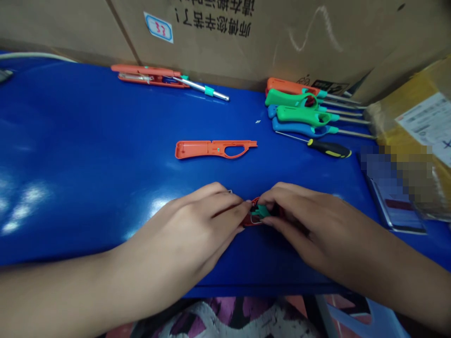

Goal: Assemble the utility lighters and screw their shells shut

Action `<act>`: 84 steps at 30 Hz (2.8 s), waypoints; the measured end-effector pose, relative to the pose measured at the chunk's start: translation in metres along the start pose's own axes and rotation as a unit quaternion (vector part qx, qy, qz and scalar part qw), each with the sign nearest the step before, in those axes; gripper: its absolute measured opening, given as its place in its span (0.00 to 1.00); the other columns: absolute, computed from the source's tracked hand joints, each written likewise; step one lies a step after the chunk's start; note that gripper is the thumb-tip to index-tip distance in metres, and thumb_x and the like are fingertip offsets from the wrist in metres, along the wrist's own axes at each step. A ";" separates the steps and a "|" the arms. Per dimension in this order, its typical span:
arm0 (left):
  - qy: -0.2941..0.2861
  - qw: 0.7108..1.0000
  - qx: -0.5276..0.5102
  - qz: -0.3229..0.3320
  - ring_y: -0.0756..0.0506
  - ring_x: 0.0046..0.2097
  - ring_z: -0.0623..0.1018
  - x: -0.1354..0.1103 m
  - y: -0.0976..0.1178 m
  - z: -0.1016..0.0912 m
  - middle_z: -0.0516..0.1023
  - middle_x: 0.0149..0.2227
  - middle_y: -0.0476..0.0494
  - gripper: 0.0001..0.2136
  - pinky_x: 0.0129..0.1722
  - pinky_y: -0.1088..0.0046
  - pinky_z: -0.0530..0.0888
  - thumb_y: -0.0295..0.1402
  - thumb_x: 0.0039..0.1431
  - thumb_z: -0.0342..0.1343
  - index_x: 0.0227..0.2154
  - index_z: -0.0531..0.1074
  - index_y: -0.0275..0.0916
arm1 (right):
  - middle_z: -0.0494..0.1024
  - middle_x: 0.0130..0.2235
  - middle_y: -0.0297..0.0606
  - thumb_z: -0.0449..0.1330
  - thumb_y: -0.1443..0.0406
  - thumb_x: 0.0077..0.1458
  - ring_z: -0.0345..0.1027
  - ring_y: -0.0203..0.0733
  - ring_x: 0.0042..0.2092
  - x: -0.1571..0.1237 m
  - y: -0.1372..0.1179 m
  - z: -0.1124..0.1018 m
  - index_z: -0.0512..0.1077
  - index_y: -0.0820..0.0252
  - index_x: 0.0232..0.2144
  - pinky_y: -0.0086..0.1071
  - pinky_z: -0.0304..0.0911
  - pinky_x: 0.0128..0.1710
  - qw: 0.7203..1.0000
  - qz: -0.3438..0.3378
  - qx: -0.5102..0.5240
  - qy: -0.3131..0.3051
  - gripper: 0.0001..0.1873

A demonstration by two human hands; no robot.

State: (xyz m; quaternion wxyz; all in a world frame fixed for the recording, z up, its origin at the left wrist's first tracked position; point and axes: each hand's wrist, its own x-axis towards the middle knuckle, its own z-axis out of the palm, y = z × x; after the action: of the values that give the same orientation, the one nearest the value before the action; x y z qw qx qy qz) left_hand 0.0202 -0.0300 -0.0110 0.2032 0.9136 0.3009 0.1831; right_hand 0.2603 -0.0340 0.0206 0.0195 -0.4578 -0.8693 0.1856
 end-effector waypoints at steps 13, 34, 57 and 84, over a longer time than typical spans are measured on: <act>0.024 0.999 -0.022 0.008 0.44 0.43 0.76 0.004 -0.002 0.002 0.79 0.46 0.41 0.15 0.44 0.65 0.78 0.29 0.70 0.52 0.56 0.71 0.34 | 0.81 0.41 0.34 0.55 0.70 0.65 0.75 0.39 0.42 0.009 0.000 -0.001 0.73 0.55 0.43 0.33 0.67 0.43 0.994 0.029 0.104 0.009 0.08; 0.040 0.998 -0.045 -0.031 0.45 0.44 0.76 0.005 -0.002 0.003 0.79 0.45 0.43 0.11 0.43 0.65 0.78 0.30 0.69 0.55 0.50 0.75 0.38 | 0.72 0.21 0.25 0.63 0.65 0.58 0.64 0.34 0.23 0.015 0.003 -0.007 0.78 0.52 0.39 0.29 0.60 0.24 0.967 0.109 0.230 0.003 0.06; 0.074 0.994 -0.068 -0.036 0.49 0.45 0.78 0.010 -0.001 -0.003 0.79 0.45 0.46 0.10 0.46 0.75 0.76 0.29 0.67 0.57 0.49 0.77 0.35 | 0.77 0.29 0.28 0.64 0.65 0.58 0.69 0.32 0.29 0.015 0.004 -0.002 0.77 0.53 0.39 0.27 0.65 0.30 0.973 0.077 0.211 0.060 0.06; 0.169 0.984 -0.059 -0.008 0.52 0.37 0.81 0.011 -0.002 -0.003 0.83 0.37 0.45 0.06 0.39 0.80 0.77 0.25 0.64 0.60 0.41 0.81 0.32 | 0.78 0.35 0.27 0.61 0.68 0.62 0.72 0.31 0.35 0.016 0.009 0.003 0.73 0.52 0.41 0.27 0.66 0.35 0.975 0.034 0.211 0.067 0.06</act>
State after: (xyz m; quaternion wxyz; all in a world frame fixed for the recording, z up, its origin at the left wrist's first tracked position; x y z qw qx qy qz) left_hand 0.0264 -0.0208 -0.0069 0.2045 0.8534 0.3268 0.3509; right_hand 0.2573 -0.0174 0.0131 0.1674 -0.4837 -0.7912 0.3347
